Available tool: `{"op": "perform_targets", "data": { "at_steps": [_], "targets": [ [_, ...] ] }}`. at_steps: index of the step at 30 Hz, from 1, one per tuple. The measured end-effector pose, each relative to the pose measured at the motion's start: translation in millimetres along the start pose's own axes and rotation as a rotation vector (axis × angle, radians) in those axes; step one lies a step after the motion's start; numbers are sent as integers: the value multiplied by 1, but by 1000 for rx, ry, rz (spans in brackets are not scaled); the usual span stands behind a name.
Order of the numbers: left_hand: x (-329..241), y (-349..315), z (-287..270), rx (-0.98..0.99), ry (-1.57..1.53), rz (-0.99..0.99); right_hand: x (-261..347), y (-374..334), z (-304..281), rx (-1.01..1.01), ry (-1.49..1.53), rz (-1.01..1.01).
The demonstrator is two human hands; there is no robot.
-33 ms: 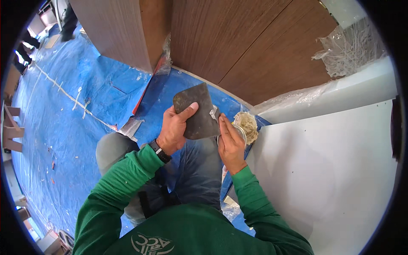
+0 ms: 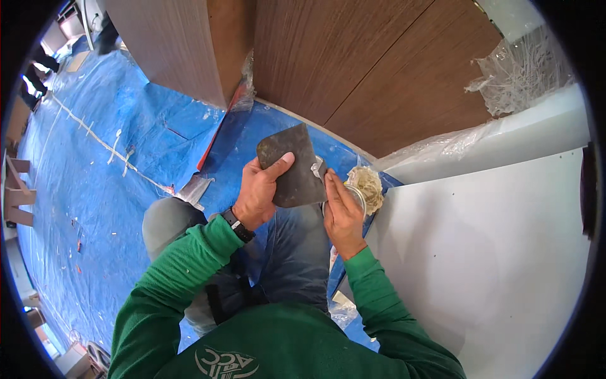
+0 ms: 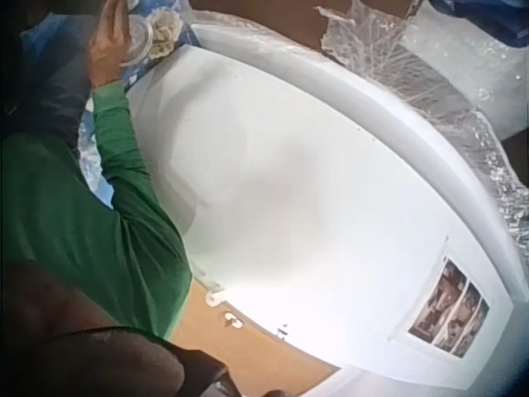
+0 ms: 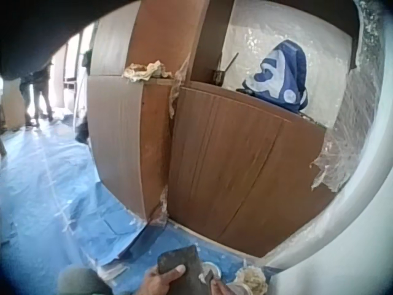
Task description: The person applies a putty-like substance to the edges and corners of a wooden cabinet. They use a small metal scraper to pick up the material from a container and spread it onto a larger metal blade before applying it to the furniture.
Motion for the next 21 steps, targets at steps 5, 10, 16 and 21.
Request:
{"op": "perform_targets", "data": {
  "at_steps": [5, 10, 16, 21],
  "targets": [
    [-7, -3, 5, 38, -74, -18, 1, -2, -4, 81, -106, -64],
    [-22, -7, 16, 111, -65, -78, -1, 5, -28, -53, 70, 130],
    [-25, -12, 17, 135, 59, -103, 26, 31, -43, -93, 110, 31],
    [-33, -5, 11, 138, -62, -83, 15, 21, -40, -54, 122, 48]
  ]
}}
Point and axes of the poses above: each hand's wrist, its own y-axis towards the middle knuckle, its own z-axis out of the palm, x = y × z, the point moved 5 cm from there along y, towards the middle knuckle, and after that the axes turned 7 degrees about -x, right-handed, at the moved point
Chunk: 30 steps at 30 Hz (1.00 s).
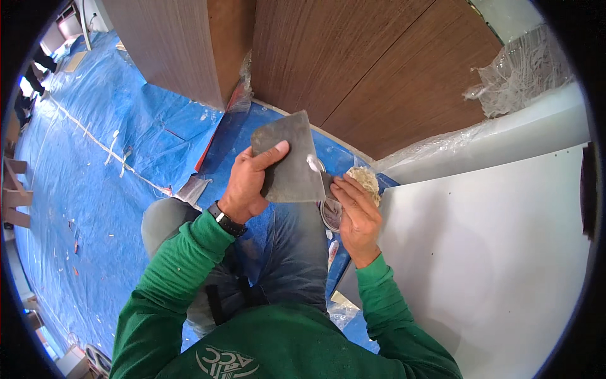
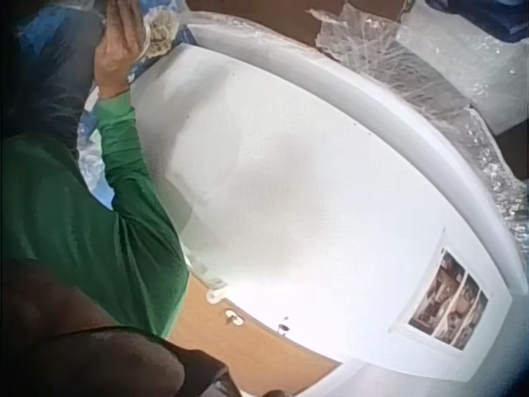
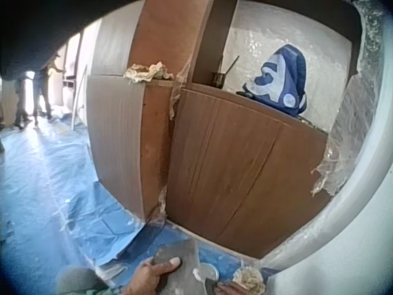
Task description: The person applies a putty-like substance to the edges and corners of a wooden cabinet. They use a small metal scraper to pick up the material from a container and spread it onto a larger metal blade before applying it to the furniture.
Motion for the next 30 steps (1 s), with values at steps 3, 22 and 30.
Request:
{"op": "perform_targets", "data": {
  "at_steps": [3, 22, 30],
  "targets": [
    [-6, -3, 4, -33, -68, 27, -8, -9, -3, -70, 111, 213],
    [-2, -8, 6, -14, -50, 181, -1, -2, 28, 246, -74, -42],
    [-7, -6, 3, -40, -102, 47, -43, 3, -8, -50, 1146, 995]
  ]
}}
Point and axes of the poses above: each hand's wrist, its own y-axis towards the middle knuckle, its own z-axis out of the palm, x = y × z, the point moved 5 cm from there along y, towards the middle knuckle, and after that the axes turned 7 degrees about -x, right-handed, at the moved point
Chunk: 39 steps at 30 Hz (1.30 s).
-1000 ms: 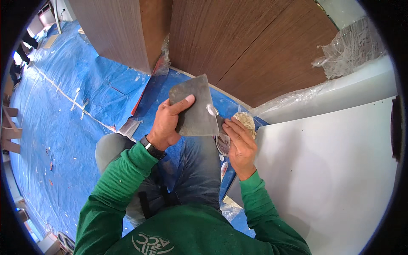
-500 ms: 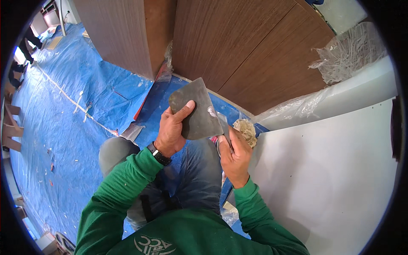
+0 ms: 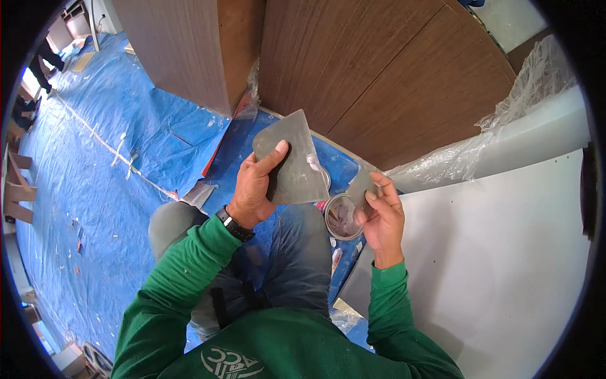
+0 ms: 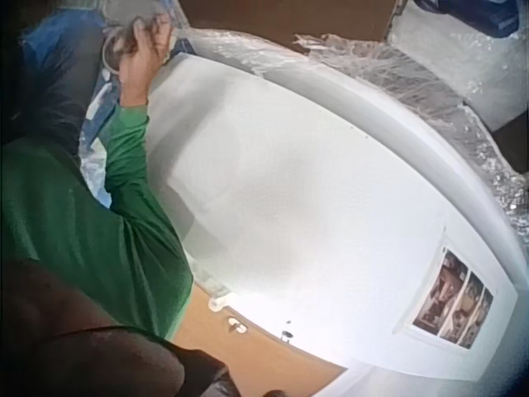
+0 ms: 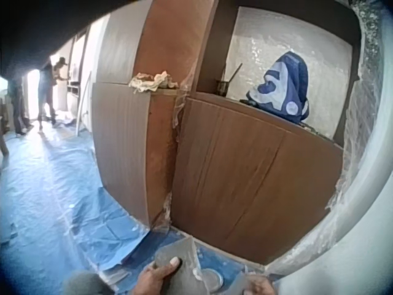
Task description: The person applies a putty-like substance to the edges and corners of a wooden cabinet. They use a small metal scraper to pick up the material from a container and spread it onto a larger metal blade before applying it to the furniture.
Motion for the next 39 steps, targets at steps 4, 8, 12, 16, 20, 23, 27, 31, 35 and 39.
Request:
{"op": "perform_targets", "data": {
  "at_steps": [4, 8, 12, 16, 20, 23, 27, 31, 35, 39],
  "targets": [
    [11, 3, -3, 47, 57, -5, -34, -19, 21, 323, 339, 438],
    [24, -1, 0, 117, 207, 7, -74, -11, 25, 58, 460, 506],
    [22, -7, 2, 99, 373, 45, -101, 14, -32, -302, 328, 283],
    [-10, -2, -16, 160, 46, -1, -82, -2, -85, -337, 249, 248],
    [-51, 23, -61, -59, 426, 409, -101, -36, -163, -502, 188, 282],
    [-75, 36, -82, -205, 397, 442, -150, -73, -221, -626, 49, 418],
    [-92, 44, -110, -245, 426, 497, -223, -118, -265, -594, -75, 710],
    [-83, 44, -94, -417, 110, 305, -271, -148, -269, -545, -446, 787],
    [-86, 44, -102, -399, 111, 271, -308, -152, -280, -525, -524, 837],
    [-89, 34, -101, -418, 91, 275, -320, -120, -249, -381, -144, 962]
  ]
}}
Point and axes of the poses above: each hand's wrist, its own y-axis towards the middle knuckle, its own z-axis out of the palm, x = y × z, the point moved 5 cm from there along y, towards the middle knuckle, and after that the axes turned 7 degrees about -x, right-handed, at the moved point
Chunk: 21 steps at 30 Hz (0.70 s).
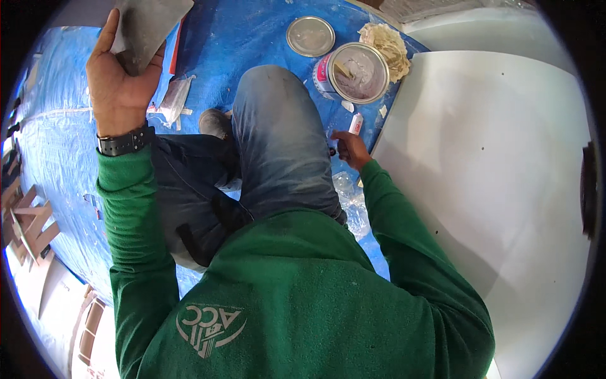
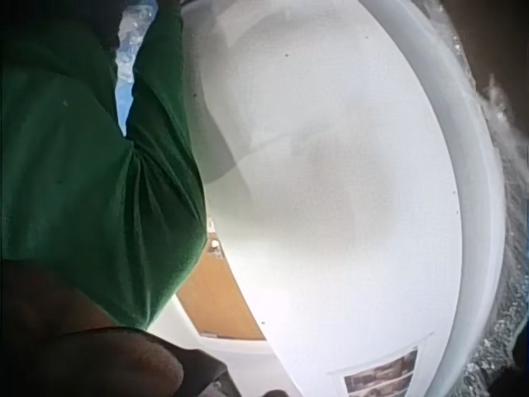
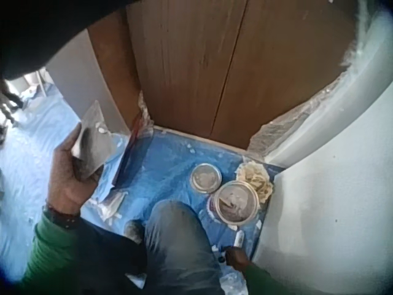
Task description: The person applies a putty-like substance to the edges and corners of a wooden cabinet. They use a small metal scraper to pick up the material from a container and spread it onto a larger metal blade before applying it to the furniture.
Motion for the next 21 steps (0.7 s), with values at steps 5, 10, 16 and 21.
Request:
{"op": "perform_targets", "data": {
  "at_steps": [5, 10, 16, 21],
  "targets": [
    [-4, -46, 11, 8, 181, 122, 27, 43, 81, 203, 157, 71],
    [-11, -48, -26, -42, 71, -15, 61, 104, 159, 89, 328, -21],
    [-24, -48, -74, 152, -38, -118, 114, 189, 185, -80, 501, -143],
    [-30, -54, -92, 29, -48, -105, 130, 223, 166, -249, 291, -254]
  ]
}}
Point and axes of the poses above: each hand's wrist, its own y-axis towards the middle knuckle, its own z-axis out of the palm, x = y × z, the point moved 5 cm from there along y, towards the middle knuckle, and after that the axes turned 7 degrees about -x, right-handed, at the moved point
